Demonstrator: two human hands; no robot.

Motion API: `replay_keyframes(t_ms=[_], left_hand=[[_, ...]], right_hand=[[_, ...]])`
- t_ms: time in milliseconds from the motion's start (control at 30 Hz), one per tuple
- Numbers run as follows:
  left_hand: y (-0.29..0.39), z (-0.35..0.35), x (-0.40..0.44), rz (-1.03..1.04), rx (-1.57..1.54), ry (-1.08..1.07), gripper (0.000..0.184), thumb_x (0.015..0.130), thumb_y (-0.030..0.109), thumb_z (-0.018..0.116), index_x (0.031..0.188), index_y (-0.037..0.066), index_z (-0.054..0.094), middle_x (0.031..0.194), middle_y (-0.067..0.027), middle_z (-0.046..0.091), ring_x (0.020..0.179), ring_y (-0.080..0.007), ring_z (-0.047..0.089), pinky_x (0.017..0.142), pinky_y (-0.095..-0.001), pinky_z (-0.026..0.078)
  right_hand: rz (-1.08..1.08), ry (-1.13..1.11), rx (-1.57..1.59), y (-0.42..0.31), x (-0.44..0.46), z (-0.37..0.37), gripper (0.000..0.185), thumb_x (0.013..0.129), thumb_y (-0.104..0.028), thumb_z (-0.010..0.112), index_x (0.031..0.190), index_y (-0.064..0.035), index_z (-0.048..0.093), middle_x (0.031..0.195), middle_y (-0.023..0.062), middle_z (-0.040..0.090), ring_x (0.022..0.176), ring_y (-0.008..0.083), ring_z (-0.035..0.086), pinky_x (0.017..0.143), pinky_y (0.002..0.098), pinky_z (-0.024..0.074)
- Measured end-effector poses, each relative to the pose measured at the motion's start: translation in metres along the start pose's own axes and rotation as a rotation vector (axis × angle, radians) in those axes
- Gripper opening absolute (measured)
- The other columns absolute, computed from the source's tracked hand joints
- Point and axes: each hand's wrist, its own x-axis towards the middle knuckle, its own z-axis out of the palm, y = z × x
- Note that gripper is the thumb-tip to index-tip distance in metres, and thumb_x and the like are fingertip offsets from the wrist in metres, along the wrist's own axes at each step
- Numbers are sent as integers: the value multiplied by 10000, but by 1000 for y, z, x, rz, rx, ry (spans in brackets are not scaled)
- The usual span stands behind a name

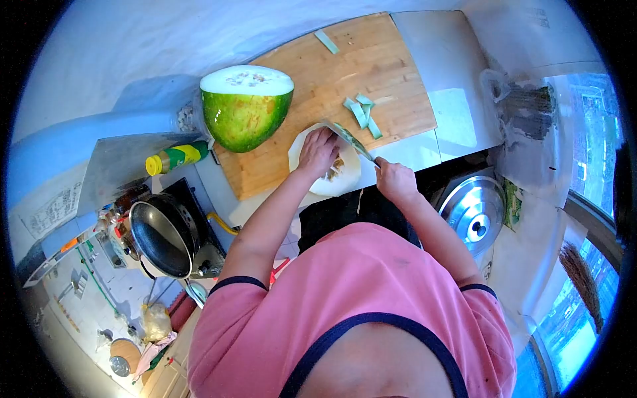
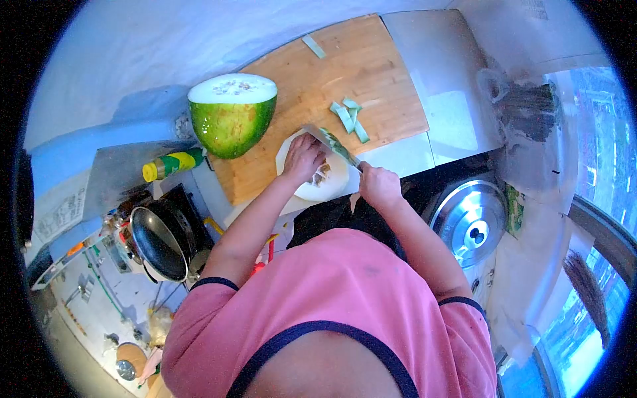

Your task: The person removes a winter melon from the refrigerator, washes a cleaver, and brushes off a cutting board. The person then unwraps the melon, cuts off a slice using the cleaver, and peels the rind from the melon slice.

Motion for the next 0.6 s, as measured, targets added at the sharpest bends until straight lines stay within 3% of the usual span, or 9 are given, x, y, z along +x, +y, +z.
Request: replay_keyframes(t_ms=[33, 267, 367, 433, 600], left_hand=[[-1, 1, -1, 4, 11, 28, 337, 675, 127, 689, 998, 41, 652, 1114, -127, 560, 1114, -321, 494, 955, -439, 390], [-4, 2, 0, 26, 4, 41, 367, 684, 138, 689, 1035, 37, 645, 1156, -130, 547, 1132, -323, 479, 967, -435, 384], [-5, 2, 1, 24, -13, 32, 430, 691, 142, 698, 1104, 51, 626, 1181, -123, 544, 1147, -315, 475, 982, -434, 377], [-8, 1, 1, 4, -17, -29, 493, 697, 152, 712, 1170, 72, 598, 1219, -115, 530, 1166, -310, 466, 992, -435, 372], [-8, -19, -1, 7, 62, -94, 588, 706, 179, 729, 1256, 98, 538, 1292, -117, 482, 1195, -312, 443, 1001, -449, 361]], right_hand=[[5, -22, -19, 0, 0, -1, 193, 867, -193, 507, 990, -100, 623, 689, 186, 651, 658, 350, 663, 614, 461, 532], [42, -111, -8, 1, 9, -10, 211, 874, -191, 506, 1010, -96, 636, 765, 198, 662, 730, 355, 667, 670, 462, 535], [49, -124, 44, 5, 22, -5, 206, 861, -188, 529, 984, -76, 650, 834, 204, 667, 799, 349, 666, 724, 459, 530], [123, -271, 25, 1, 39, -2, 213, 846, -206, 553, 948, -50, 656, 888, 207, 667, 847, 345, 660, 757, 452, 525], [98, -193, 32, -2, 53, 9, 236, 852, -240, 548, 920, -43, 659, 864, 204, 669, 829, 350, 660, 746, 450, 524]])
